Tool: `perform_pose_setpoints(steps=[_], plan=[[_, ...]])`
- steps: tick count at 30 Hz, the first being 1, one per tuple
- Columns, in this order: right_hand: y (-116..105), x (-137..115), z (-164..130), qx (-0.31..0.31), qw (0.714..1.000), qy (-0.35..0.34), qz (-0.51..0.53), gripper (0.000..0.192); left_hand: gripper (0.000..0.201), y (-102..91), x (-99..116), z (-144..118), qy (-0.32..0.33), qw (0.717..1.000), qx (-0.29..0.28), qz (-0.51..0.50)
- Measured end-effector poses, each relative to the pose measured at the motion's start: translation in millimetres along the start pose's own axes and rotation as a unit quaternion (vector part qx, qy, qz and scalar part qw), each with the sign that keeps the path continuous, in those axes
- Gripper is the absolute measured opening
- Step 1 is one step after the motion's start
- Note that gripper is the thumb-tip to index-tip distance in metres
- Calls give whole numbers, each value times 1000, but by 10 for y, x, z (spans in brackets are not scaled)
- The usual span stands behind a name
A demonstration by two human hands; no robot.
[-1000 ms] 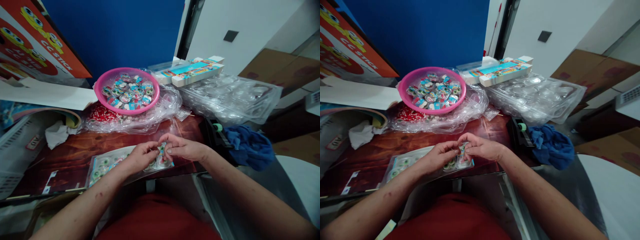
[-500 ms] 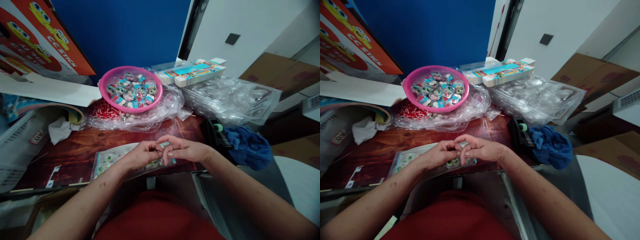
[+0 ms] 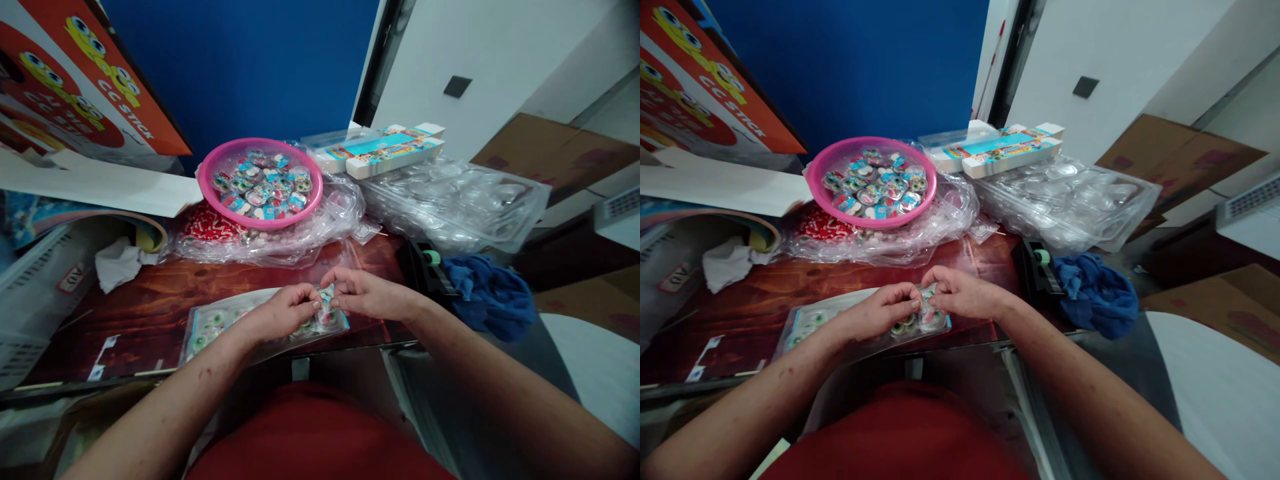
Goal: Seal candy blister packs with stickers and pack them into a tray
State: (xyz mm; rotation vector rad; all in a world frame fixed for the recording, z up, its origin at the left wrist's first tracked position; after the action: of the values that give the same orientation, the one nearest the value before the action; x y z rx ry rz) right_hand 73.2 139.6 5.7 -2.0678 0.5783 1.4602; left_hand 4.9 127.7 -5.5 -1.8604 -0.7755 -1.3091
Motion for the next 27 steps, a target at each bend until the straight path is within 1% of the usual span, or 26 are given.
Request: perform_pose_setpoints(steps=[3, 6, 8, 11, 15, 18, 20, 22, 24, 26, 27], plan=[[-76, 109, -15, 41, 994, 47, -91, 9, 18, -6, 31, 12, 21, 996, 16, 84], [-103, 183, -37, 48, 988, 60, -134, 9, 18, -5, 45, 28, 36, 986, 34, 160], [-162, 214, -54, 68, 984, 62, -151, 9, 19, -6, 52, 36, 44, 983, 44, 174], [-272, 285, -78, 102, 978, 86, -162, 9, 17, -11, 52, 38, 44, 982, 51, 178], [-305, 365, -67, 97, 975, 113, -164, 7, 17, 0, 71, 19, 42, 975, 47, 214], [-322, 390, -50, 99, 974, 117, -166, 9, 26, 30, 132, -11, 58, 962, 48, 261], [-334, 420, -45, 104, 973, 124, -167, 11, 33, 98, 192, -33, 82, 943, 39, 321], [-340, 448, -43, 106, 972, 129, -165, 10, 36, 186, 216, -46, 93, 912, 25, 400], [-350, 469, -46, 105, 973, 130, -161, 10, 36, 248, 200, -46, 83, 878, 17, 471], [-338, 492, -49, 86, 977, 127, -149, 11, 35, 293, 192, -42, 80, 853, 12, 516], [-314, 500, -47, 68, 981, 119, -136, 11, 35, 314, 194, -40, 83, 845, 10, 528]])
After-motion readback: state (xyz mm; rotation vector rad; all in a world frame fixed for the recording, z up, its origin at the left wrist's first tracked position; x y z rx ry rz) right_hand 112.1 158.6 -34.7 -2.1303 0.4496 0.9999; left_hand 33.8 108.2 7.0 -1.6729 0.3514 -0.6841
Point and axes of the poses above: each hand's wrist, its own z-axis towards the middle knuckle, its own y-axis out of the palm, x = y × z, the point moved 10 cm from there along z, towards the middle knuckle, and after that the axes turned 2 degrees about -z, right-handed, at the moved point
